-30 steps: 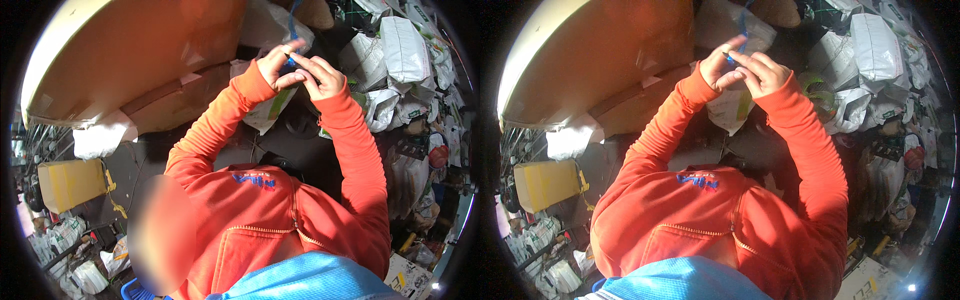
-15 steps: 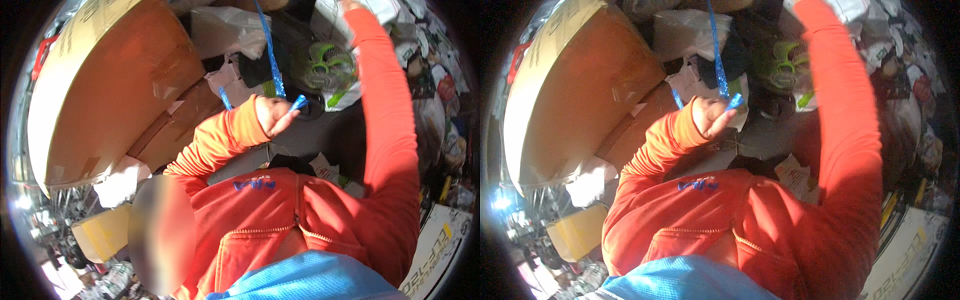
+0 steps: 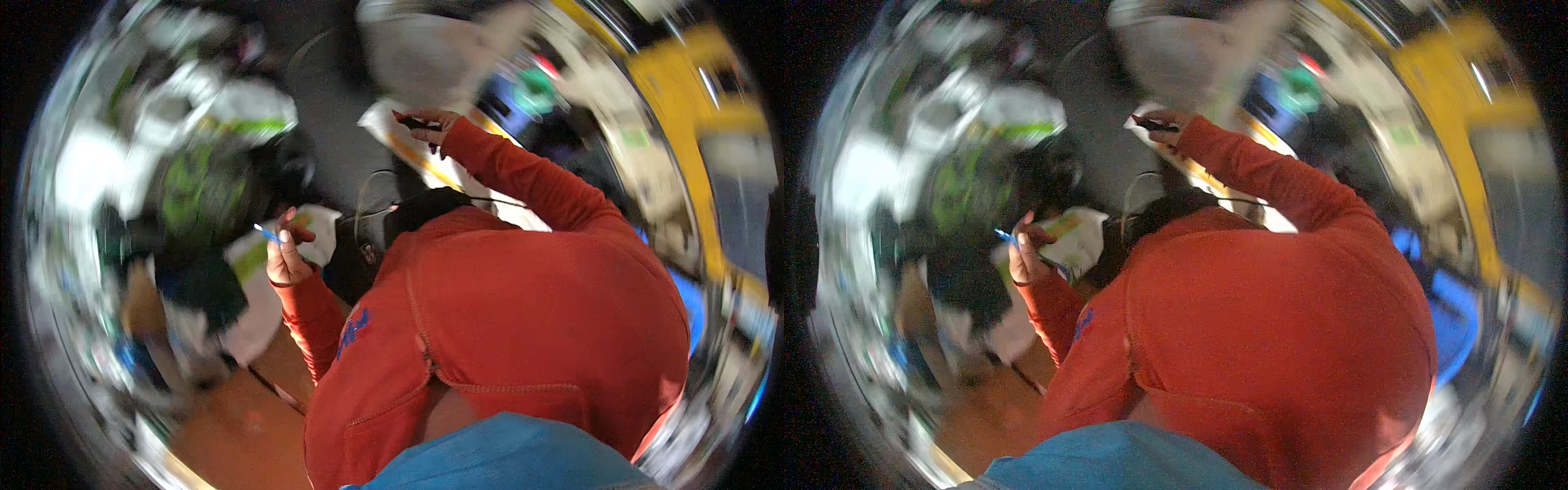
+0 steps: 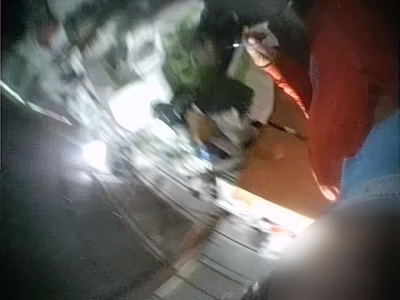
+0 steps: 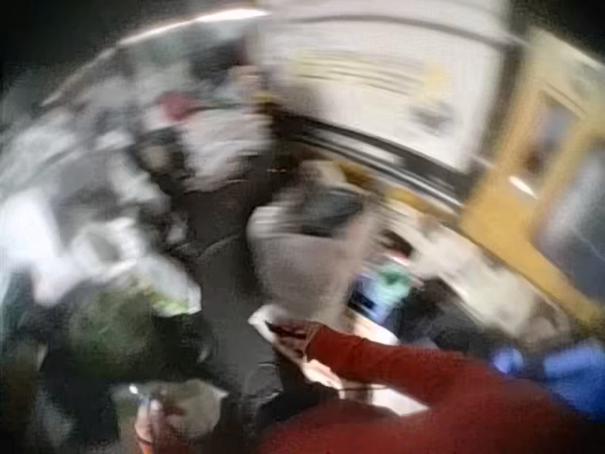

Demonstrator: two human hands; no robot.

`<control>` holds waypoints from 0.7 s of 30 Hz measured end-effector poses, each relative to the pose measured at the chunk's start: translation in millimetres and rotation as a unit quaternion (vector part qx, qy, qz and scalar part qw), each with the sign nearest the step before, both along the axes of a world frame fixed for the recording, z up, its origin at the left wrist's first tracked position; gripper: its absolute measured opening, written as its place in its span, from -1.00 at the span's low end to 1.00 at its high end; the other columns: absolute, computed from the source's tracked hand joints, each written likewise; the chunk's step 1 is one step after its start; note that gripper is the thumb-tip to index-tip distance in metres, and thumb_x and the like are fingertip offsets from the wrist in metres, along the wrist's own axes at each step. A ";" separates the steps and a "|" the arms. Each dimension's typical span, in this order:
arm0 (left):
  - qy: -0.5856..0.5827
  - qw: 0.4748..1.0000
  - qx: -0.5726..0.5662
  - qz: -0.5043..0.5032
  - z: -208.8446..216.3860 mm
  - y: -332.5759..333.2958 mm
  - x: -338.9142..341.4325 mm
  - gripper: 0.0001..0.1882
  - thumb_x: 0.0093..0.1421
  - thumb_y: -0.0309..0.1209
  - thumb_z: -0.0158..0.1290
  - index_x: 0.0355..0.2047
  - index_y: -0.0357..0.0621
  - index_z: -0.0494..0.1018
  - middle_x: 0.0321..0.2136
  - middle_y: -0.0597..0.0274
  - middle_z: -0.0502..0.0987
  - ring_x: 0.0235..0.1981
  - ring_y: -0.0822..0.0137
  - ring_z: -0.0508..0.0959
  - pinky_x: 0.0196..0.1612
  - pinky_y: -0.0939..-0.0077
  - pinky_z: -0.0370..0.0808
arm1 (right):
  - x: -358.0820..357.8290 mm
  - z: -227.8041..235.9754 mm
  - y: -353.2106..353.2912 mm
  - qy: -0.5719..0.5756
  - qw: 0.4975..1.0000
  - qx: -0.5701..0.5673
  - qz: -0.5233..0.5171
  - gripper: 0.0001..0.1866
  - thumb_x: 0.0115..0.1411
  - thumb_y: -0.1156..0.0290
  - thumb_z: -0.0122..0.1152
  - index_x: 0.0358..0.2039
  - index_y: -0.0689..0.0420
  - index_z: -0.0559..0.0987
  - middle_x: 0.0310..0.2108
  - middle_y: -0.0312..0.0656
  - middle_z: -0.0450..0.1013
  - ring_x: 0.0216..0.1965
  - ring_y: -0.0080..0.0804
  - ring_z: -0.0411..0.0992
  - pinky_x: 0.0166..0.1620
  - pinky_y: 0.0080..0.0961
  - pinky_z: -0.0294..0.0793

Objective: The person repeatedly gathers the top of a white plastic bag filled with dark items and ties it closed using blue plastic ties. The person adjusts the bag and ties multiple times to secure the contents.

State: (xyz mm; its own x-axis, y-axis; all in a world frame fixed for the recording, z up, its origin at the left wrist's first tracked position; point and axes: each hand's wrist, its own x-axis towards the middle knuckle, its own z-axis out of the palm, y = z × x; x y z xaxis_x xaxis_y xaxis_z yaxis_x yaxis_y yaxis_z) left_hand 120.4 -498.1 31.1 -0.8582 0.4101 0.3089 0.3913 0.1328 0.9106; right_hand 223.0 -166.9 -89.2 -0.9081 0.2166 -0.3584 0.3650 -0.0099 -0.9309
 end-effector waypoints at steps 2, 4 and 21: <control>-0.128 0.973 0.014 -0.189 -20.8 68.2 10.3 -0.68 0.23 -0.35 -0.23 -0.15 -0.37 0.32 -0.62 0.24 0.42 -0.74 0.46 0.34 -0.62 0.52 0.36 | 118.1 -75.7 70.2 0.031 0.978 0.171 -0.112 -0.62 0.06 0.27 0.13 -0.08 0.02 0.43 -0.38 -0.30 0.38 -0.46 -0.53 0.33 -0.38 -0.60 0.37; -0.393 0.871 0.057 -0.289 -41.5 126.5 26.5 -0.64 0.22 -0.32 -0.20 -0.10 -0.37 0.28 -0.63 0.29 0.38 -0.75 0.47 0.31 -0.63 0.51 0.34 | 245.8 -139.0 121.0 -0.092 0.940 0.040 -0.325 -0.67 0.07 0.26 0.08 -0.15 0.08 0.47 -0.46 -0.31 0.42 -0.51 -0.54 0.35 -0.38 -0.60 0.41; -0.347 0.786 -0.272 -0.433 -70.5 398.3 281.2 -0.73 0.26 -0.35 -0.29 -0.26 -0.27 0.35 -0.71 0.38 0.24 -0.73 0.55 0.23 -0.65 0.68 0.20 | 492.9 -255.0 409.2 -0.058 0.627 0.203 -0.750 -0.65 0.04 0.28 0.07 -0.13 0.06 0.46 -0.22 -0.07 0.46 -0.16 -0.15 0.41 -0.12 -0.38 0.38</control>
State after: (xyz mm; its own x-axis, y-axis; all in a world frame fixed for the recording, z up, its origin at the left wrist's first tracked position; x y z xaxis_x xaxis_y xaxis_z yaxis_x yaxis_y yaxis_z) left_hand 401.6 -99.8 -39.4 -0.0698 0.8427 -0.5338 -0.0160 0.5341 0.8453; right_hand 715.9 242.3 -344.2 0.4534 0.8903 -0.0431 0.2939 -0.1949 -0.9357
